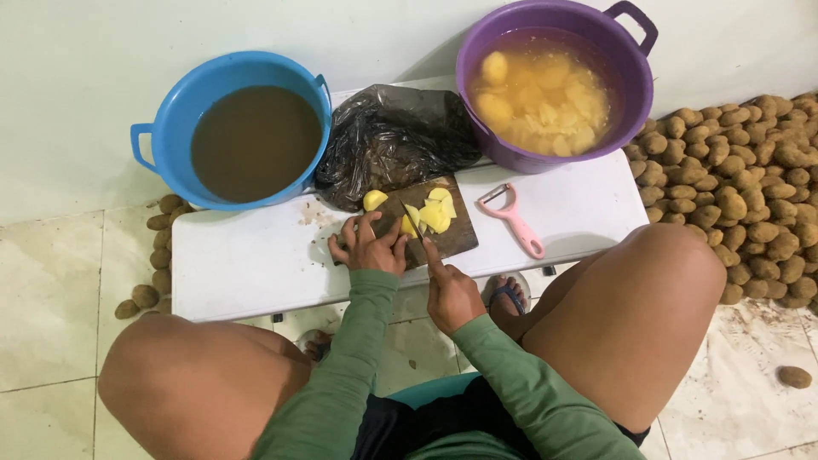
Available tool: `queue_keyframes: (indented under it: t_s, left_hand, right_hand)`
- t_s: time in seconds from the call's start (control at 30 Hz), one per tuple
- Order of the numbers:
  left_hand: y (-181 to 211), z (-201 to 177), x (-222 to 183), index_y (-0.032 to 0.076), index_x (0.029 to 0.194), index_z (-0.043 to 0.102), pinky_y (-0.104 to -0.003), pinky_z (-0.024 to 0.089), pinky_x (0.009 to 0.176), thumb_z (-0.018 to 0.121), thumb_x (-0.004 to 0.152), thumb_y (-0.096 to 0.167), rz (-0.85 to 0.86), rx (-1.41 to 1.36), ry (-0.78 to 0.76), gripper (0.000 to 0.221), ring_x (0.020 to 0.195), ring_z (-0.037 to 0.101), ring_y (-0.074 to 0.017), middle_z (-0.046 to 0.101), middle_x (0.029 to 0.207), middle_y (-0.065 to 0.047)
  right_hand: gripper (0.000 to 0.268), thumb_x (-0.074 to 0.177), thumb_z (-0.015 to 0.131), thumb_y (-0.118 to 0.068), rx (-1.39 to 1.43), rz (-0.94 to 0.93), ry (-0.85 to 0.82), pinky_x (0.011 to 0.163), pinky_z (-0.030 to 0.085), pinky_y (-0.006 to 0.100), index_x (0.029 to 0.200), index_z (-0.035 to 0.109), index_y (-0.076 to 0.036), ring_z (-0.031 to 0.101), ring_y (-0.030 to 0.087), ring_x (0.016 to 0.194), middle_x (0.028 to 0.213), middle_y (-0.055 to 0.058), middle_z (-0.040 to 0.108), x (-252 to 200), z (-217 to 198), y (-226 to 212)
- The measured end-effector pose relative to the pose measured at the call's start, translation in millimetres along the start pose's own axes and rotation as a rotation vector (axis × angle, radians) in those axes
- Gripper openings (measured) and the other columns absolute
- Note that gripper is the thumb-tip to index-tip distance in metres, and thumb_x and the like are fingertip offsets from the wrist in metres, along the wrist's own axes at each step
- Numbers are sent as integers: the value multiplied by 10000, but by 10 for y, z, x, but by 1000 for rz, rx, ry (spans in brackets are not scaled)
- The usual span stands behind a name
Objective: A person is peeling raw potatoes with a hand peeler and then slicing them into pieces with a knife on a wooden board, placing the results into a bucket of water.
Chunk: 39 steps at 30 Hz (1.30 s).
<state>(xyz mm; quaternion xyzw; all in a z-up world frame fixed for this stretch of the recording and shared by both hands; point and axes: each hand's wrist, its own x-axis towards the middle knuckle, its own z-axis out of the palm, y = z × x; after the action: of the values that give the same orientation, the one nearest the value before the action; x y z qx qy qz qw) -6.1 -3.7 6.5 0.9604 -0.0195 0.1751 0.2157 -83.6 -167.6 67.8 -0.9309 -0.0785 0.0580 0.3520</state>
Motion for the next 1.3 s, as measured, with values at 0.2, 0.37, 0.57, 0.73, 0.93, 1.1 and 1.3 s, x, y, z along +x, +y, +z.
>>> queue_keyframes:
  t_s: [0.2,0.37,0.57,0.73,0.93,1.1,1.3]
  left_hand:
    - [14,-15,-4,371,1121,776,-707,111,1068,678,952,453,-1,6,5,212,1393,292,-296,510,1305,47]
    - [-16,15,-3,383,1150,769,-713,111,1059,695,932,448,9,28,-3,240,1383,291,-301,503,1299,53]
    - [-53,81,-13,374,1114,779,-718,121,1074,660,958,494,17,17,4,229,1408,284,-314,519,1292,44]
    - [-17,28,-11,349,1099,790,-711,125,1073,610,993,499,35,-14,39,258,1380,312,-321,527,1284,30]
    - [68,-94,25,316,1109,789,-714,145,1055,685,929,438,-11,-5,10,241,1368,328,-319,521,1298,27]
    - [332,-348,130,288,1187,756,-703,169,1037,752,844,330,7,-49,42,345,1360,332,-343,484,1319,-5]
    - [574,-491,170,313,1048,770,-744,143,1050,674,835,265,149,-43,92,239,1394,325,-364,462,1420,-62]
  right_hand:
    - [669,1029,401,-89,-52,-1,20,602,651,570,1650,198,-231,721,408,709,915,224,690,1,33,-4]
    - [674,1022,405,-105,-98,5,25,576,636,575,1652,200,-232,719,402,682,880,209,686,7,71,21]
    - [662,1026,397,-118,-81,71,-38,658,633,583,1653,219,-236,748,419,782,923,225,715,54,154,117]
    - [686,1010,421,-95,-57,94,-26,705,635,600,1648,219,-247,749,437,837,986,236,725,49,171,121]
    - [623,993,436,-72,279,140,51,856,604,621,1603,389,-193,702,512,1030,1140,308,726,80,-89,38]
    - [591,1014,468,-106,95,76,88,732,659,564,1593,422,-218,739,427,873,980,225,760,28,-89,128]
    - [553,1015,464,-192,-268,55,158,492,584,538,1543,468,-356,669,350,583,824,75,625,-82,-178,-67]
